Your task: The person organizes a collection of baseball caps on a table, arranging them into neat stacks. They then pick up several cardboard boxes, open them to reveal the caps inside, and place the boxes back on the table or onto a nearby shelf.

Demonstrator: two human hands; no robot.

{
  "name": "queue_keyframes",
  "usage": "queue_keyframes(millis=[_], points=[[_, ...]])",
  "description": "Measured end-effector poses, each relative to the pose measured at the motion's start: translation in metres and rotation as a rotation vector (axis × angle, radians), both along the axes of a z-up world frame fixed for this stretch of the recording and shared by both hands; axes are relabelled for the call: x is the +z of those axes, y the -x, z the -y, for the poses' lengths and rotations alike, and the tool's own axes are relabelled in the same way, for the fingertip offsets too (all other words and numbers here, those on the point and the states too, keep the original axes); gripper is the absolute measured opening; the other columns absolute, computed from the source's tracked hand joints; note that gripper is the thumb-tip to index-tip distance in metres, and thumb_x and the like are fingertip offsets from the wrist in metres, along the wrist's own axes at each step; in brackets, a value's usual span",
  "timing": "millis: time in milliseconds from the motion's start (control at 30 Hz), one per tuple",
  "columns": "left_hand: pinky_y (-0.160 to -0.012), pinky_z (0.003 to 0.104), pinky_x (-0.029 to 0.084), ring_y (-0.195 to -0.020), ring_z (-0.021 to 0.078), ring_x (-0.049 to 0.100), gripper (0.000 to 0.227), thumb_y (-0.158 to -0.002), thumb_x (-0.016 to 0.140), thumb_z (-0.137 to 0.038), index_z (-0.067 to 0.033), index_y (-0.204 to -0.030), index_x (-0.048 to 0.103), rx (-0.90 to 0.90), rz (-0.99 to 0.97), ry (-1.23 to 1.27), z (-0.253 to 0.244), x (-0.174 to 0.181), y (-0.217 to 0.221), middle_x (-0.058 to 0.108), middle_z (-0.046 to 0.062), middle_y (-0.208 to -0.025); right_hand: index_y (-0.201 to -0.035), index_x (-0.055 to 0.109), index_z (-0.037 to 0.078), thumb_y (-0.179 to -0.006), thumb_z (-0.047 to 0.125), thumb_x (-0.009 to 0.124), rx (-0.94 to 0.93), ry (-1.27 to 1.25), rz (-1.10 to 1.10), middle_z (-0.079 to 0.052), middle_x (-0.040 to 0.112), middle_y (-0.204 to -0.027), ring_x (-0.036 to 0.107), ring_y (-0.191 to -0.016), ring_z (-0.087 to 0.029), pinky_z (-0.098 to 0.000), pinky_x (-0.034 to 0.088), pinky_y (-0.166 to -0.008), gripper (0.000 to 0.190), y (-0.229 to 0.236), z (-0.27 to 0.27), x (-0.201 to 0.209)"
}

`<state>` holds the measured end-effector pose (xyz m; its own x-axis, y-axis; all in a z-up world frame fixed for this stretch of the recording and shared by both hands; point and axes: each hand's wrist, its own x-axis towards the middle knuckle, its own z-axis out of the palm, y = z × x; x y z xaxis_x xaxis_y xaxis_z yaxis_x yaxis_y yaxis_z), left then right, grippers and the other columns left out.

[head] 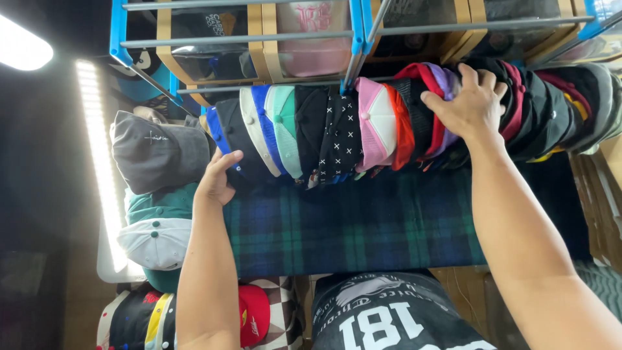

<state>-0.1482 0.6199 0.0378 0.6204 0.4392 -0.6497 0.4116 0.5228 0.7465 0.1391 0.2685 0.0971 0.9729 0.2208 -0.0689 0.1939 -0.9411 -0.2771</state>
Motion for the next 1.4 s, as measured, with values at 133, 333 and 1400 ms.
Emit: queue_keyframes(millis=[133, 333, 1400], points=[[-0.119, 0.061, 0.019, -0.144, 0.0222, 0.044, 0.087, -0.060, 0.073, -0.031, -0.0302, -0.143, 0.050, -0.043, -0.046, -0.046, -0.001, -0.037, -0.003, 0.058, -0.004, -0.149, -0.153, 0.048, 0.017, -0.084, 0.046, 0.058, 0.036, 0.089, -0.077, -0.026, 0.039, -0.146, 0.033, -0.127, -0.054, -0.0744, 0.035, -0.098, 0.075, 0.015, -0.023, -0.012], [-0.099, 0.051, 0.056, -0.116, 0.0307, 0.069, 0.062, -0.076, 0.083, -0.006, -0.0200, -0.134, 0.064, 0.029, 0.386, -0.151, -0.015, -0.087, 0.002, 0.071, 0.009, -0.125, -0.107, 0.077, 0.017, -0.092, 0.036, 0.051, 0.247, 0.267, 0.581, -0.009, 0.069, -0.110, 0.051, -0.109, -0.035, -0.0496, 0.039, -0.080, 0.035, -0.005, -0.006, -0.101], [-0.099, 0.051, 0.057, -0.113, 0.0305, 0.069, 0.066, -0.065, 0.088, 0.008, -0.0061, -0.128, 0.070, -0.186, 0.473, -0.383, 0.044, -0.069, 0.028, 0.072, 0.020, -0.122, -0.131, 0.066, 0.023, -0.088, 0.029, 0.080, -0.334, -1.131, -0.370, -0.009, 0.058, -0.103, 0.058, -0.092, -0.024, -0.0426, 0.053, -0.069, 0.046, 0.111, 0.055, -0.142]])
